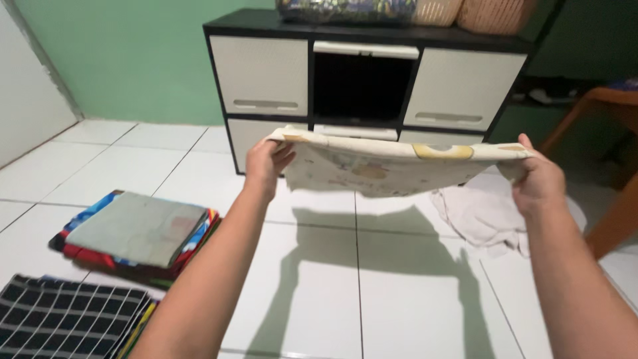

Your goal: The person folds several towels and linens on the floor, stacking them neatly. They then place the folded stacks into drawers of a nearby storage unit.

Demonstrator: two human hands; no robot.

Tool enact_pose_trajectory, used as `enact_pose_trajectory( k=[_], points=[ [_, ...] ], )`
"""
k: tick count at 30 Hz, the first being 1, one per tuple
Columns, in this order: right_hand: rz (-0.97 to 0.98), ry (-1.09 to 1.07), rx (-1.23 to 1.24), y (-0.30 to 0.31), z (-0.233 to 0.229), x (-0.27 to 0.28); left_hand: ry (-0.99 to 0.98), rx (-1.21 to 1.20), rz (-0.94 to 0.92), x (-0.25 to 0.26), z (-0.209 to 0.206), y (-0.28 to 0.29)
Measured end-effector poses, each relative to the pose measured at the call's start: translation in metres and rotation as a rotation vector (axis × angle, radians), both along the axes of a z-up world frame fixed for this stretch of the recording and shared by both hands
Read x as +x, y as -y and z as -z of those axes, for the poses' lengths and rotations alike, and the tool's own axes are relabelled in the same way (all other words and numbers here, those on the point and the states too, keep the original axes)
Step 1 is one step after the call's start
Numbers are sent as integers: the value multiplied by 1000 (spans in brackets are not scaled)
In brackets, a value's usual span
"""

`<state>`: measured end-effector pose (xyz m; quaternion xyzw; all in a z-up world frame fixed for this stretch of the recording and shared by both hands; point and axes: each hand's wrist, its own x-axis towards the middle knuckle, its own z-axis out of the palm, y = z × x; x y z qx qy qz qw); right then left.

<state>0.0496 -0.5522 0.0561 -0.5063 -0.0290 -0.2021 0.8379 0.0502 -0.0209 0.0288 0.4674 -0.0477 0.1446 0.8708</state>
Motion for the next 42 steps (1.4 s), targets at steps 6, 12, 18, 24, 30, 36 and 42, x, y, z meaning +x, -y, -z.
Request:
enact_pose_trajectory(
  k=[6, 12, 18, 24, 30, 36, 42],
  points=[
    [-111, -238, -445, 22, 49, -70, -249, 626, -174, -74, 43, -51],
    [-248, -785, -1013, 46, 131, -121, -378, 1476, 250, -131, 91, -92],
    [-612, -1145, -1005, 68, 207, -119, -879, 1142, 700, -148, 145, -91],
    [-488, -1121, -1039, 63, 278, -84, -813, 869, 552, -101, 228, -85],
    [-8, -856, -642, 27, 334, -25, -671, 636, 120, -31, 316, -55],
    [-27, -964, -800, 2, 417, -3, -718, 1053, -57, -13, 377, -12],
    [200, -712, -833, 23, 435, 11, -427, 836, -217, 7, 373, -28]
  ],
)
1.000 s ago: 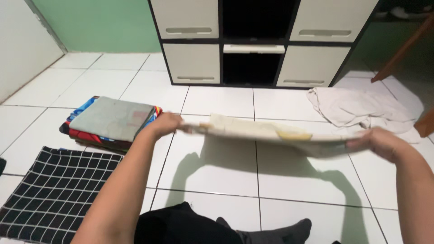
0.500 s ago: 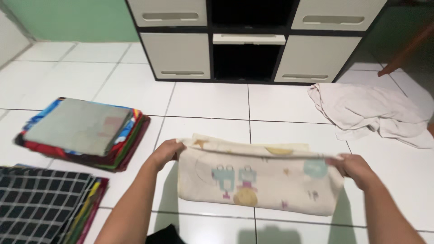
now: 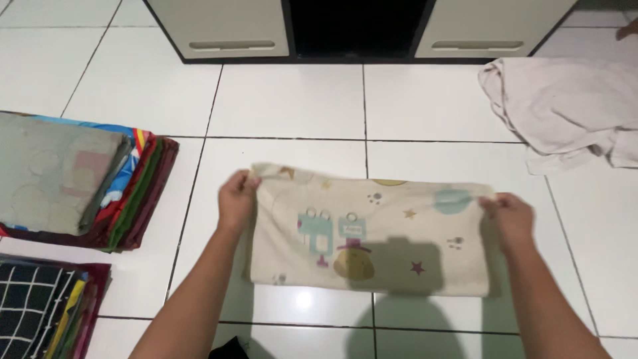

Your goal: The person folds several towels and linens on the floor, stacking them neatly. They then place the folded stacks into drawers of a nearby storage unit.

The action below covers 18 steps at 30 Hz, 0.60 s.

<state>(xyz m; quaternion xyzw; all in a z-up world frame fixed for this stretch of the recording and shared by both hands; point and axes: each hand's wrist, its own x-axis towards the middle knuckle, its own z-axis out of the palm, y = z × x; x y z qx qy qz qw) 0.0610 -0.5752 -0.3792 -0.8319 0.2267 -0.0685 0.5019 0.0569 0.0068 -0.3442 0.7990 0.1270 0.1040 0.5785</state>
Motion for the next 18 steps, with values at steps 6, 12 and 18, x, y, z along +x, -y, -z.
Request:
enact_pose_trajectory(
  k=[6, 12, 18],
  points=[
    [-26, 208, -635, -46, -32, -11, 37, 295, -161, 3, -15, 23],
    [-503, 404, -791, -215, 23, 5, 213, 758, 321, -8, 14, 159],
    [-639, 457, -924, -203, 45, -22, -224, 1066, 331, -24, 21, 128]
  ],
)
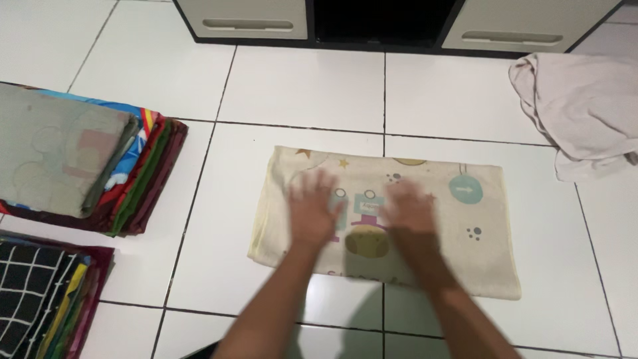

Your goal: The person folds several towels and linens on the floor, stacking them neatly. They then place the folded stacks into drawers of a nearby storage unit.

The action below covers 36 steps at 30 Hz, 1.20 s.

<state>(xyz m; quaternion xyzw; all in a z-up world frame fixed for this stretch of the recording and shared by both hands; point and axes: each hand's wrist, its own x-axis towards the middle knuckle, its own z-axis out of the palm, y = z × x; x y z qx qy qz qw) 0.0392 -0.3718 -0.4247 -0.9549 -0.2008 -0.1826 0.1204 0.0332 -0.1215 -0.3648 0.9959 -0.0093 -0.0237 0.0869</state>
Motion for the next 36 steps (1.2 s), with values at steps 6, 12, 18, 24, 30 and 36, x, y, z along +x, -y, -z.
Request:
enact_pose_trajectory(
  k=[6, 12, 18, 24, 30, 36],
  points=[
    [576, -271, -19, 131, -52, 13, -46, -108, -400, 6, -16, -77],
    [36, -62, -432, 48, -52, -29, 80, -394, 201, -42, -8, -8],
    [-539, -446, -267, 26, -83, -87, -87, -197, 949, -81, -31, -26],
    [-257, -603, -340, 100, -103, -89, -210, 104, 824, -87, -37, -66],
    [127, -481, -43, 90, -103, -74, -6, -103, 327, -73, -27, -43],
    [386, -734, 69, 112, -183, -34, -103, -297, 239, -41, -112, -82]
  ],
)
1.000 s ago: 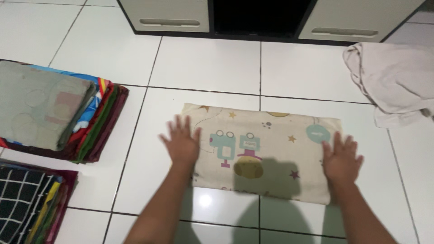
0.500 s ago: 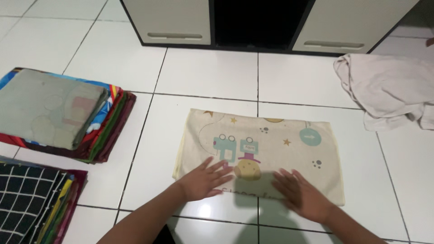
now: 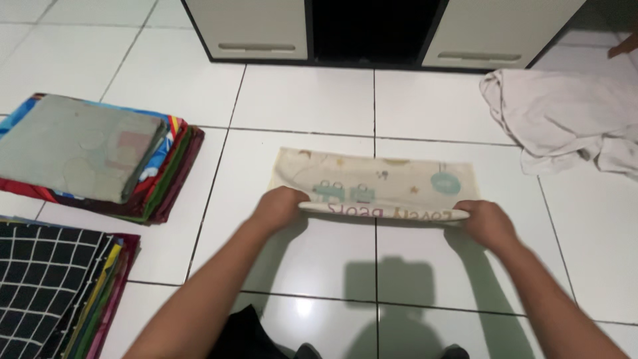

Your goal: The person folds several towels and linens on the floor, stacking them neatly. They then place the folded stacks into drawers of a nearby storage unit.

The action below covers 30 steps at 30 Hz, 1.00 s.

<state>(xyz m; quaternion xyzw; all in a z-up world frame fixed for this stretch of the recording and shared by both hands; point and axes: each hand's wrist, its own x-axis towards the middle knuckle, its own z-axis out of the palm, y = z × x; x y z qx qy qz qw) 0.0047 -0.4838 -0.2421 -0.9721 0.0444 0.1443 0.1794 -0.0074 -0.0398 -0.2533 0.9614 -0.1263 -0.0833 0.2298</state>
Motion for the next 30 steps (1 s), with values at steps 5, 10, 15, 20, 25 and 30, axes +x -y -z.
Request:
enact_pose_trajectory(
  k=[5, 10, 15, 20, 25, 30],
  points=[
    [39, -384, 408, 26, -60, 16, -434, -160, 6, 2, -79, -26],
    [-32, -466, 348, 22, -93, 41, -627, -301, -75, 24, -113, -38],
    [97, -283, 209, 0, -46, 63, -323, -117, -71, 69, -50, -39],
    [-157, 554, 23, -52, 45, 46, 317, 118, -209, 59, 63, 26],
    [-488, 723, 78, -134, 104, -8, 192, 55, -5, -2, 106, 114],
    [-305, 527, -98, -96, 122, -23, 38, 230, -207, -13, 94, 74]
  ],
)
